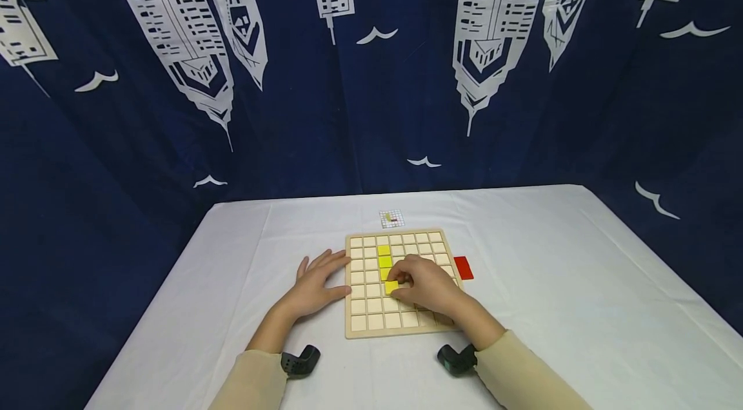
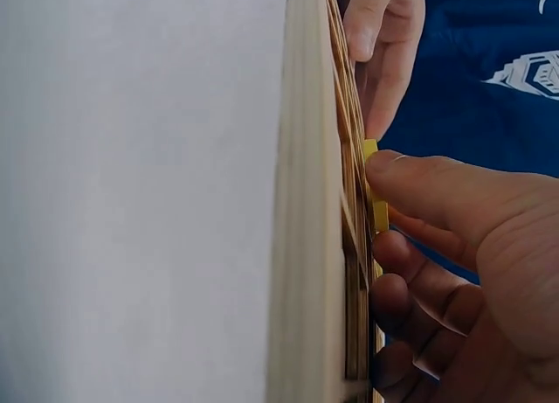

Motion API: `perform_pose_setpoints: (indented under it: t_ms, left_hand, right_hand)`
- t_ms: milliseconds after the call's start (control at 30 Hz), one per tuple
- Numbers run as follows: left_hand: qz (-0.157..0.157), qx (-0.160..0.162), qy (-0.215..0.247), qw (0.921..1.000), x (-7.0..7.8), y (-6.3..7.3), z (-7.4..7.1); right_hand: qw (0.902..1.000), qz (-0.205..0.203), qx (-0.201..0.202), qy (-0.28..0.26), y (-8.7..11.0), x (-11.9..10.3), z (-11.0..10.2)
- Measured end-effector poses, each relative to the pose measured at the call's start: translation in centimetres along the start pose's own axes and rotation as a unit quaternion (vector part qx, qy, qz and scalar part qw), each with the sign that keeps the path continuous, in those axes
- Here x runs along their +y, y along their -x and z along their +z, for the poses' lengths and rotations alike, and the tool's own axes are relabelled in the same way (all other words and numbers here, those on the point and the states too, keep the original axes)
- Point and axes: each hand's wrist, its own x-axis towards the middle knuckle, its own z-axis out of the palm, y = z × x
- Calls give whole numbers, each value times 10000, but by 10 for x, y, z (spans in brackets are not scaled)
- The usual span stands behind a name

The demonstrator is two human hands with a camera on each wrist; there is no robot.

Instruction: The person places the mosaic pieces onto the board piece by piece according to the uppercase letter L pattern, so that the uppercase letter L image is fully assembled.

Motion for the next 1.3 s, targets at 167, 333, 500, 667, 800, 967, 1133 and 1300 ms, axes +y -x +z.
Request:
perform_pose_setpoints:
  t_ms: [167,333,500,667,800,967,1133,1300]
  left_hand:
    - [-8,12,-5,10000,1,0,0]
    - [-24,4,2,10000,1,-1,0]
    - [-6,1,9,10000,0,-1,0]
    - [33,6,2,10000,-1,0,1]
    - [53,11,-2,10000,-1,0,1]
    - [70,14,4,10000,-1,0,1]
    - [65,5,6,10000,-1,-1,1]
    - [77,52,73,9999,-2,-1,1]
  right_hand:
    - [10000,-37,42,52,-1,-2,2]
    - [9998,-126,41,-120,-1,-1,3]
    - [9992,-218,-13,-345,-1,-1,4]
    - [9988,-254,-4,-411,0,-1,3]
    - [9987,-211,61,-459,4,-1,1]
    - [9978,-85,163,-636,6,2,-3]
    - [9969,-104,325,-710,6,9,-8]
    - [9956,-200,501,-764,6,16,-17]
